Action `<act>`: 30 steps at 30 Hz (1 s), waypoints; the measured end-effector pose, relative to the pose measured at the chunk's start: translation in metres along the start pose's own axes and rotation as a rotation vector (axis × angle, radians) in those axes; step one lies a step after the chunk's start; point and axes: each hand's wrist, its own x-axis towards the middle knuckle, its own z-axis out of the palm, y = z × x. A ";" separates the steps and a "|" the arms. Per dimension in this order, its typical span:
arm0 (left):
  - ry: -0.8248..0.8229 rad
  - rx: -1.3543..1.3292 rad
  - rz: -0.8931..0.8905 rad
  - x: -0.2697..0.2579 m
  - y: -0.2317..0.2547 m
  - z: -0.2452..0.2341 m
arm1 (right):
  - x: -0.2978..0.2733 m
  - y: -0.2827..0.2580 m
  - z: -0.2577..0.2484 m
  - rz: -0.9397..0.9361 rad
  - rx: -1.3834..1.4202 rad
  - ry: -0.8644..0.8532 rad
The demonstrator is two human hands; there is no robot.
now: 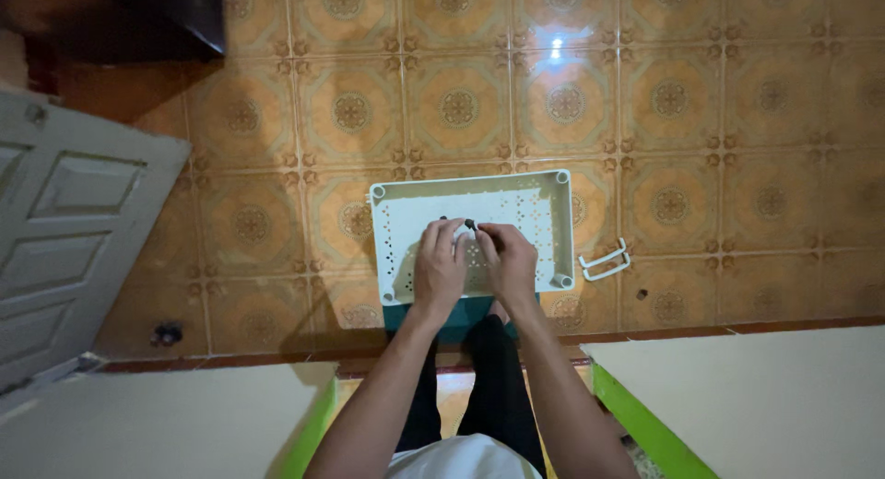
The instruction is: The person assembles a white plastic storage unit by attaching handles and legs to perforated trays. They insert small black fasteners into the tray corners, attach white handles to the sides, and then screw white legs into the bottom of the stacked trays.
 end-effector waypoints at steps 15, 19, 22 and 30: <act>-0.394 -0.491 -0.106 -0.031 0.116 0.113 | -0.063 0.062 -0.115 0.239 0.482 0.546; -0.564 -0.513 -0.116 -0.062 0.136 0.158 | -0.094 0.096 -0.144 0.326 0.444 0.745; -0.700 -0.524 -0.126 -0.086 0.142 0.187 | -0.119 0.122 -0.159 0.405 0.528 0.835; -0.823 -0.536 0.043 -0.134 0.137 0.247 | -0.159 0.176 -0.182 0.520 0.369 0.928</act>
